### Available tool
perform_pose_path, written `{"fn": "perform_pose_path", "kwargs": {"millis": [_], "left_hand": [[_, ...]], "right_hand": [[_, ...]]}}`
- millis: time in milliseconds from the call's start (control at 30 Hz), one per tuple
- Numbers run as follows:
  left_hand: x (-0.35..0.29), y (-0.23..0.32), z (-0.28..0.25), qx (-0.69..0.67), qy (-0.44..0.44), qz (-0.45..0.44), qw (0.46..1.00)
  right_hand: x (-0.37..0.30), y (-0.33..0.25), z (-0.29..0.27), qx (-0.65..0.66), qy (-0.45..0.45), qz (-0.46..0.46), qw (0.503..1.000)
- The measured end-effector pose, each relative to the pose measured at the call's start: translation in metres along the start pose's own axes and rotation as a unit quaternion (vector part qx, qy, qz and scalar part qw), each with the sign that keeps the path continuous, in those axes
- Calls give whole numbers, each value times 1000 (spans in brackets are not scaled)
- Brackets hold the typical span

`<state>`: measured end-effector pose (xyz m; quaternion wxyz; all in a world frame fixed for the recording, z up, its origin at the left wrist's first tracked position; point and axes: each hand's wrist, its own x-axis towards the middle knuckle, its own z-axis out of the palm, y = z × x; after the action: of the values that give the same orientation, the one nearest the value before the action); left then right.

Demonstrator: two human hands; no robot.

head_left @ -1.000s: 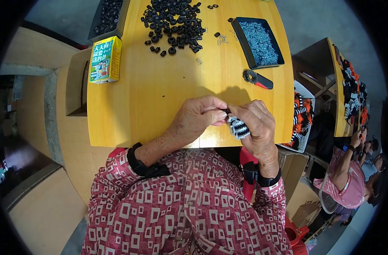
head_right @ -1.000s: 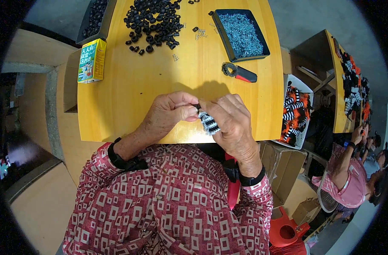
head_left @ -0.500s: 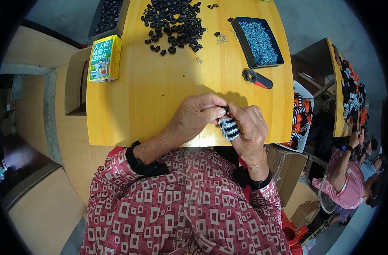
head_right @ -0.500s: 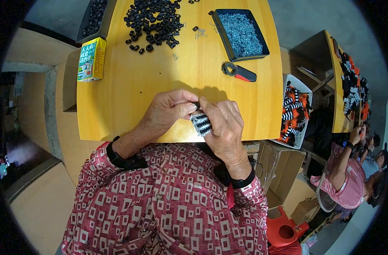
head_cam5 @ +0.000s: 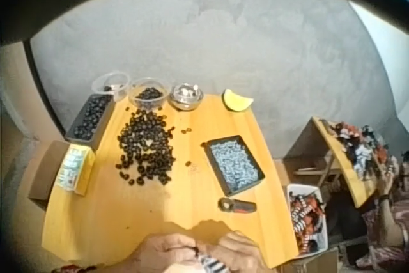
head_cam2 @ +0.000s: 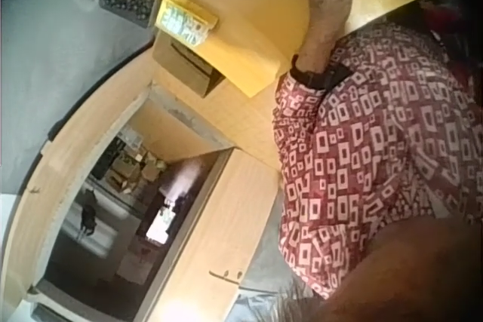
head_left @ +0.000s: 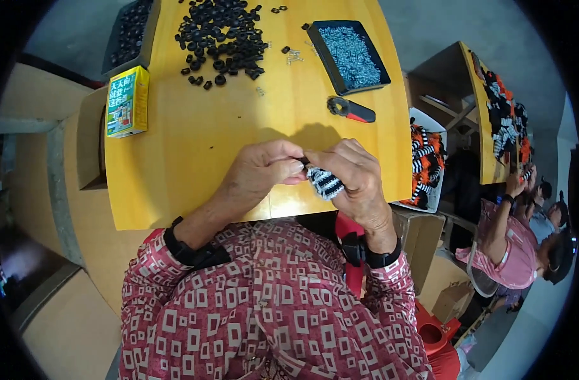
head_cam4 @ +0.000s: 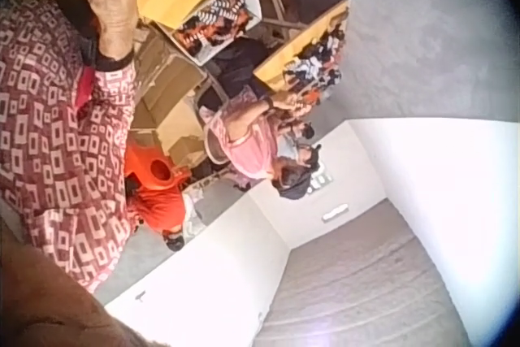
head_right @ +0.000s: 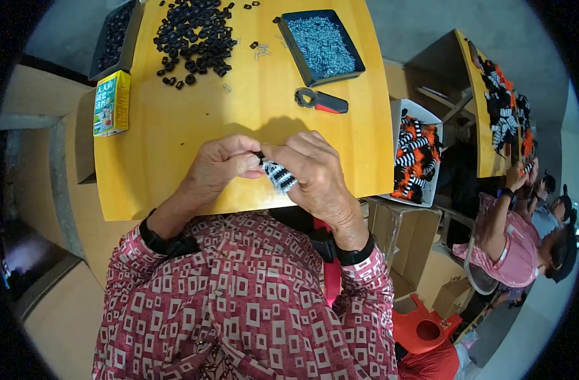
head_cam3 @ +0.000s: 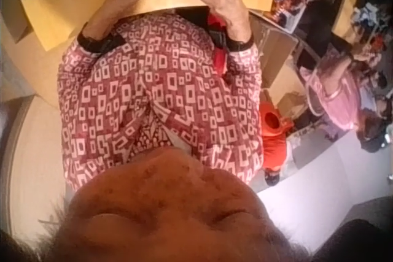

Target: The person assembles small black components onto a striped fabric item by hand, threading them together.

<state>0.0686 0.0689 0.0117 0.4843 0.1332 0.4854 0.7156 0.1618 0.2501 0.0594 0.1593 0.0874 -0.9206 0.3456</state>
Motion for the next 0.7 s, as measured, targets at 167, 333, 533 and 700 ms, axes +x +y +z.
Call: {"fn": "perform_pose_path", "kwargs": {"millis": [167, 333, 533, 700], "left_hand": [[3, -5, -5, 5, -30, 1, 1000], [2, -4, -3, 3, -34, -2, 999], [2, -6, -3, 0, -36, 18, 999], [3, -5, -1, 62, -26, 31, 997]], "right_hand": [[-6, -6, 1, -28, 26, 22, 999], [-17, -3, 14, -1, 69, 42, 997], [-23, -6, 19, 10, 82, 54, 995], [-18, -6, 15, -21, 73, 31, 997]]}}
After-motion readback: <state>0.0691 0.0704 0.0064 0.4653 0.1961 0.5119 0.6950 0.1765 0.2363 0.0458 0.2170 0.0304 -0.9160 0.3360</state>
